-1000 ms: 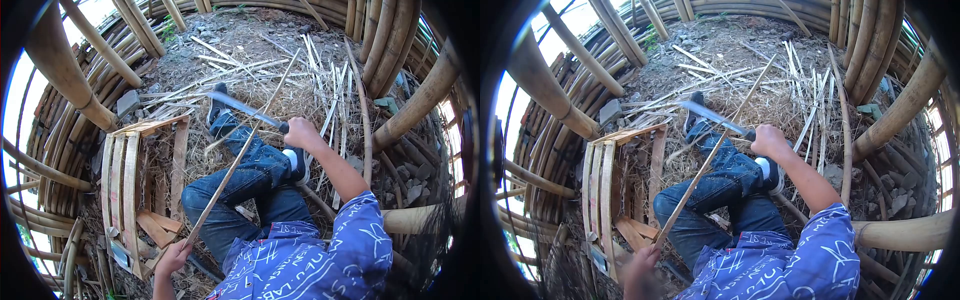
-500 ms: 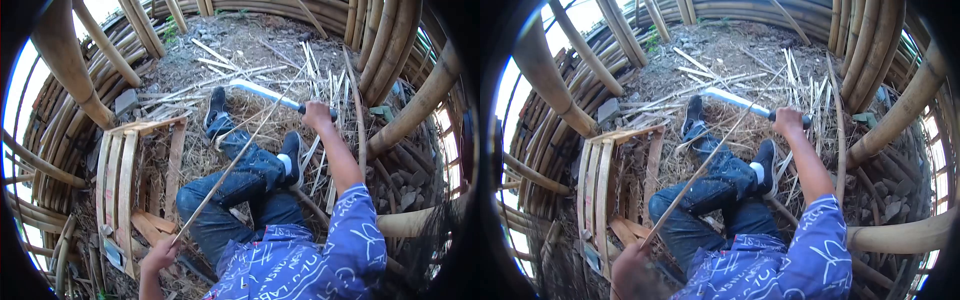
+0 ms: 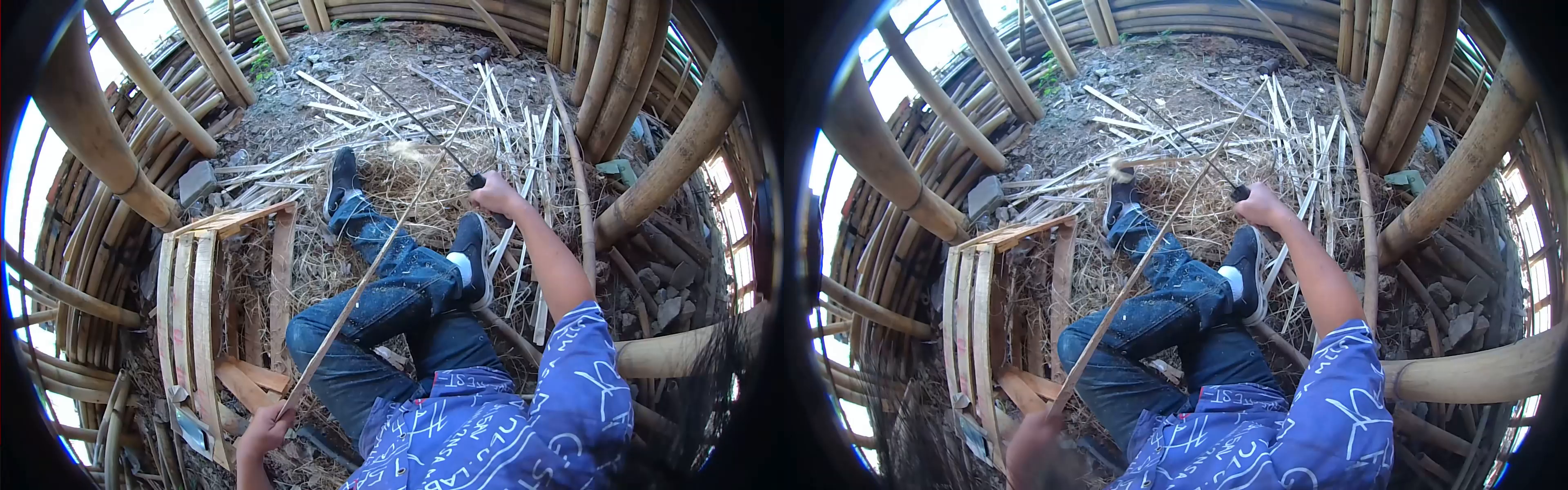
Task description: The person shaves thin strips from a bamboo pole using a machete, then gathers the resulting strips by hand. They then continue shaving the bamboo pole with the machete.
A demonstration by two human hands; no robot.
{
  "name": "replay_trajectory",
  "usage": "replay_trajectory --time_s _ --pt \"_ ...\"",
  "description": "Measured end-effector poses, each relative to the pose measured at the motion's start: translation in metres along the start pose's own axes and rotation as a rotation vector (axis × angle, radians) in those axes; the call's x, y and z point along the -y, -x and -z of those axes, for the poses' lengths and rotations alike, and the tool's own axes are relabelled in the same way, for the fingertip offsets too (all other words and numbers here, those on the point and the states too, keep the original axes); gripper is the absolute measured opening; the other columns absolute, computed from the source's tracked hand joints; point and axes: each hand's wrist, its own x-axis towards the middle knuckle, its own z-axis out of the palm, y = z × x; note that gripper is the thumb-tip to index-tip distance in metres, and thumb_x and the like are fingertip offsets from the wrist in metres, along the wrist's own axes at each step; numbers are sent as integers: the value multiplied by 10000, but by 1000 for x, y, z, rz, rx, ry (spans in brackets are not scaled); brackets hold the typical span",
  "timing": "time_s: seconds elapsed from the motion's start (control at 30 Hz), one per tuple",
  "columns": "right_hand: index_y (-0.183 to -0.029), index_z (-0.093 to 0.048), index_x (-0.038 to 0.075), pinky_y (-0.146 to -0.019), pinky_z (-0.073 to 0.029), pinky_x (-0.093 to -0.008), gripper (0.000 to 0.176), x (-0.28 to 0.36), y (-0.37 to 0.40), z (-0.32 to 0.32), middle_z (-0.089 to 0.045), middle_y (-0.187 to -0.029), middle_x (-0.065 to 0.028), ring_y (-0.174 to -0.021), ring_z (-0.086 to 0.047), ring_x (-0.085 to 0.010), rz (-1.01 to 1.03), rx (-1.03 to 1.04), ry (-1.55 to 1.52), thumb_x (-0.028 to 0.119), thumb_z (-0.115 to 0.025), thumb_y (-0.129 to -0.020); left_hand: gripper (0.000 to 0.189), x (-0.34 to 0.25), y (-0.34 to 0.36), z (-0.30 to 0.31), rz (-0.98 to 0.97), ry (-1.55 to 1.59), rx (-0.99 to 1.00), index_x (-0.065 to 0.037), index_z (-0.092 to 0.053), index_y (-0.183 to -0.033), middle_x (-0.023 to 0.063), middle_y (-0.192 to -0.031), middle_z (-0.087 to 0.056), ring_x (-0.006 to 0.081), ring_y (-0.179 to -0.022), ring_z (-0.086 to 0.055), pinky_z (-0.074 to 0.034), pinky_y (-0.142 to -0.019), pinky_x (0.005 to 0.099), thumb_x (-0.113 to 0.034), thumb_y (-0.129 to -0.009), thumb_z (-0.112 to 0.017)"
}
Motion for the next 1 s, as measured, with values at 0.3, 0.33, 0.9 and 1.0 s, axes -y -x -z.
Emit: replay_trajectory --time_s 0.3,0.33,0.9,1.0 --pt "-868 -691 31 -769 -554 -419 237 32 53 -13 -691 -838 -183 -820 -693 -319 168 -282 835 167 -643 -680 145 -34 1 -7 -18 -184 26 -5 -593 -872 8 -647 -539 96 -604 -491 -414 -561 278 -120 -932 -529" --pt "-861 -687 35 -765 -554 -418 227 33 58 -16 -691 -835 -182 -814 -694 -312 228 -211 879 166 -645 -681 139 -38 -1 -9 -35 -173 43 -5 -589 -878 10 -650 -540 97 -606 -491 -415 -560 279 -121 -929 -530" --pt "-832 -681 32 -797 -538 -434 259 0 1 47 -688 -868 -188 -844 -677 -337 152 -403 845 231 -643 -670 128 -50 4 26 32 -417 100 -8 -619 -894 -12 -617 -513 74 -563 -461 -404 -509 264 -98 -942 -542" --pt "-656 -619 -13 -637 -529 -418 184 -5 9 36 -662 -685 -169 -679 -669 -309 193 -258 535 171 -612 -645 148 -39 3 37 7 -140 37 23 -639 -837 15 -594 -578 88 -536 -571 -469 -493 261 -65 -923 -558"
